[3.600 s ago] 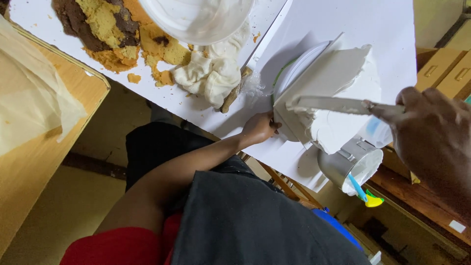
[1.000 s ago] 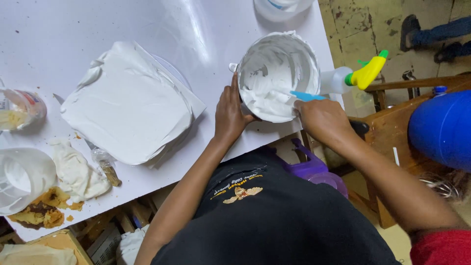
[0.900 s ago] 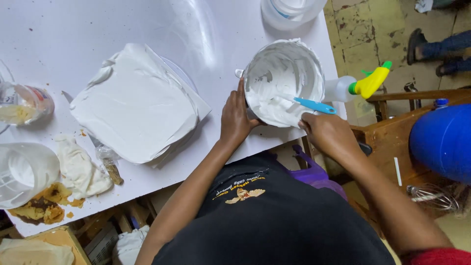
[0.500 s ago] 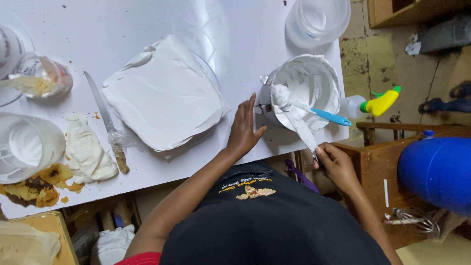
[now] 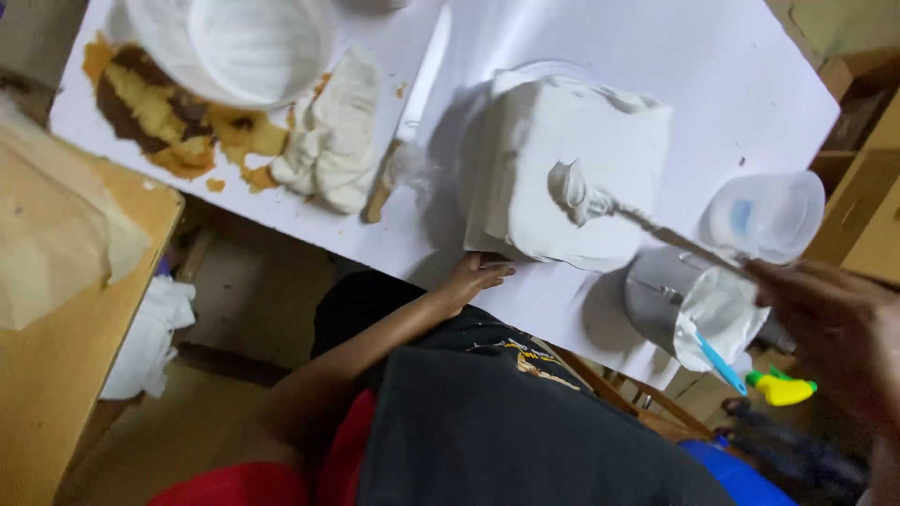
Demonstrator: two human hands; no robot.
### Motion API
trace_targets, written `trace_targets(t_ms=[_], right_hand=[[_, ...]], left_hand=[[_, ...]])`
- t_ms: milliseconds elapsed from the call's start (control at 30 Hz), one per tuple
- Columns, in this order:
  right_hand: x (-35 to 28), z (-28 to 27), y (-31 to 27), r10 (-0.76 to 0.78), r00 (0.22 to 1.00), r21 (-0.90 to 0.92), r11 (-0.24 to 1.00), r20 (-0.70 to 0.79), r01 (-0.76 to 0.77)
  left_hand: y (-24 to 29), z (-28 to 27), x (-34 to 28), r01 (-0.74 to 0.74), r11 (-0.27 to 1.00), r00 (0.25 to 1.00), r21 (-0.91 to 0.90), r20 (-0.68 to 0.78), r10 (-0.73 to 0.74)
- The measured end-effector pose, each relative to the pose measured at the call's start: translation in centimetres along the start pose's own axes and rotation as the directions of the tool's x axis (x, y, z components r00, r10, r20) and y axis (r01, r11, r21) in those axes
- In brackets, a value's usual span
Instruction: Applying and smoothing white frosting over a square cake using a metal spatula at a decorating station.
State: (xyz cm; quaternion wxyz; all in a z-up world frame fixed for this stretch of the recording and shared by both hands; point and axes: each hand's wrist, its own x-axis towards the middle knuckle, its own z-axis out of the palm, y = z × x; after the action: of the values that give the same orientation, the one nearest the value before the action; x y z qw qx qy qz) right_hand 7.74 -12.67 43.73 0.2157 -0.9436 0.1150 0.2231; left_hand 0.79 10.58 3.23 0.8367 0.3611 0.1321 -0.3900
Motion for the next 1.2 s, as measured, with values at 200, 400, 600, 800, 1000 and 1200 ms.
trace_targets(t_ms=[200, 400, 600, 800, 1000, 1200], right_hand=[[11.8, 0.0, -7.1, -0.644, 0.730, -0.589, 0.507, 0.227, 0.630], [14.3, 5.3, -21.2, -0.276, 0.806, -0.786, -0.520, 0.524, 0.333], [16.6, 6.9, -24.3, -0.062, 0.900, -0.827, -0.425, 0.431, 0.367], [16.7, 6.9, -22.4, -0.251, 0.832, -0.789, -0.530, 0.495, 0.310], [15.5, 8.2, -24.8, -0.063, 0.915, -0.847, -0.408, 0.398, 0.340], [10.0, 10.4, -22.8, -0.089, 0.840, -0.735, -0.540, 0.535, 0.411]], left_hand=[[8.3, -2.8, -2.3, -0.039, 0.994, 0.998, -0.102, -0.049, 0.034], [9.1, -4.0, 0.1, 0.063, 0.984, 0.998, -0.168, -0.018, -0.067], [12.8, -4.8, -2.5, 0.002, 0.992, 1.000, 0.125, 0.005, -0.002], [9.4, -4.5, -1.3, 0.036, 0.998, 0.996, 0.057, 0.081, -0.041], [10.1, -4.7, -2.0, 0.049, 0.987, 0.994, 0.154, 0.087, -0.063], [8.9, -5.0, -0.9, -0.043, 0.999, 0.993, 0.022, 0.109, 0.040]])
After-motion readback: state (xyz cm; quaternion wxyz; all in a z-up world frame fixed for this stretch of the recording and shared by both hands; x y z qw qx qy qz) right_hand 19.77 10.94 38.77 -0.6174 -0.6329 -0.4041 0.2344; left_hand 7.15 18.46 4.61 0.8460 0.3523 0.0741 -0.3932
